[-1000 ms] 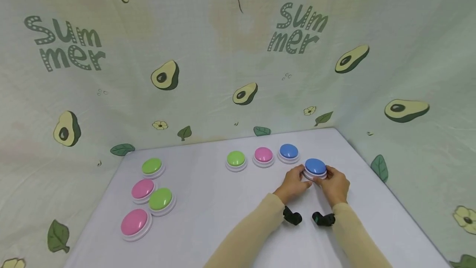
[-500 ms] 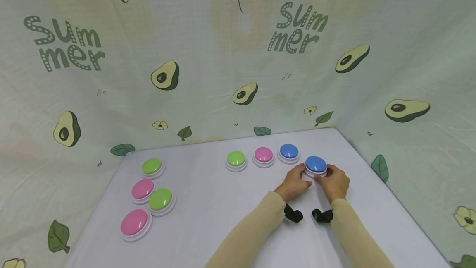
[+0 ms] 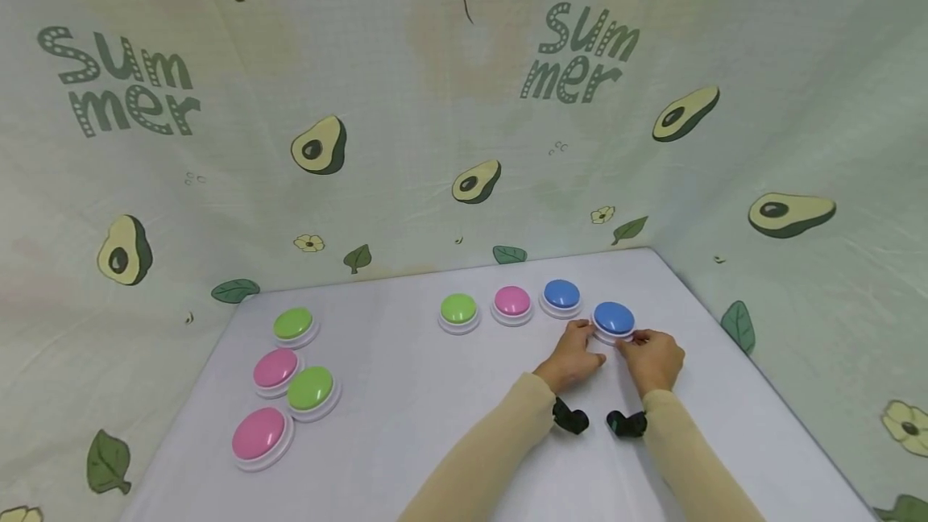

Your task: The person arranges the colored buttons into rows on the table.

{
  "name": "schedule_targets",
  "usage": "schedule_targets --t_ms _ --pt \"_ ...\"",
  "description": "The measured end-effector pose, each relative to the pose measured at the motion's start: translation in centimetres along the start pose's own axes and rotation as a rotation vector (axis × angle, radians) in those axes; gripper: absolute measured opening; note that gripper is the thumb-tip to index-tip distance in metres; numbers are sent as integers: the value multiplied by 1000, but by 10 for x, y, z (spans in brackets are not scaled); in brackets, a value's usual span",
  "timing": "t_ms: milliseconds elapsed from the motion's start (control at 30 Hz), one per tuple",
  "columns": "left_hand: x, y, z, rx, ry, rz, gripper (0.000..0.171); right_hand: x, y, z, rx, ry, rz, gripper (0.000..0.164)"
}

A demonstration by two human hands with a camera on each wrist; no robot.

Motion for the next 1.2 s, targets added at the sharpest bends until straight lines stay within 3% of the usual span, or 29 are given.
schedule_targets --t_ms 200,400,667,867,1100,1200 --pt "2 1 -2 11 -11 -8 62 1 1 -6 23 44 -18 30" --pt "3 0 -2 -39 -57 -21 60 -2 0 -6 14 41 -19 30" --pt "2 -2 -1 -91 -99 -43 59 -6 0 -6 70 24 -46 38" --pt "3 -4 0 -56 -30 -50 65 -8 -2 -10 95 36 -148 41" --pt "3 -3 -1 -9 35 -44 71 -15 -3 -16 106 61 -346 39" --pt "2 -2 -1 -13 45 -50 71 -16 -3 -17 105 71 -393 41"
Point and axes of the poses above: each hand's wrist, its own y-axis away from the middle knuckle, its own x-axis out of the back of the hand, z = x × y, the point moved 1 cm from there along -y, towards the middle knuckle, and after that the axes turned 15 degrees about -y, right-handed, at the moved point
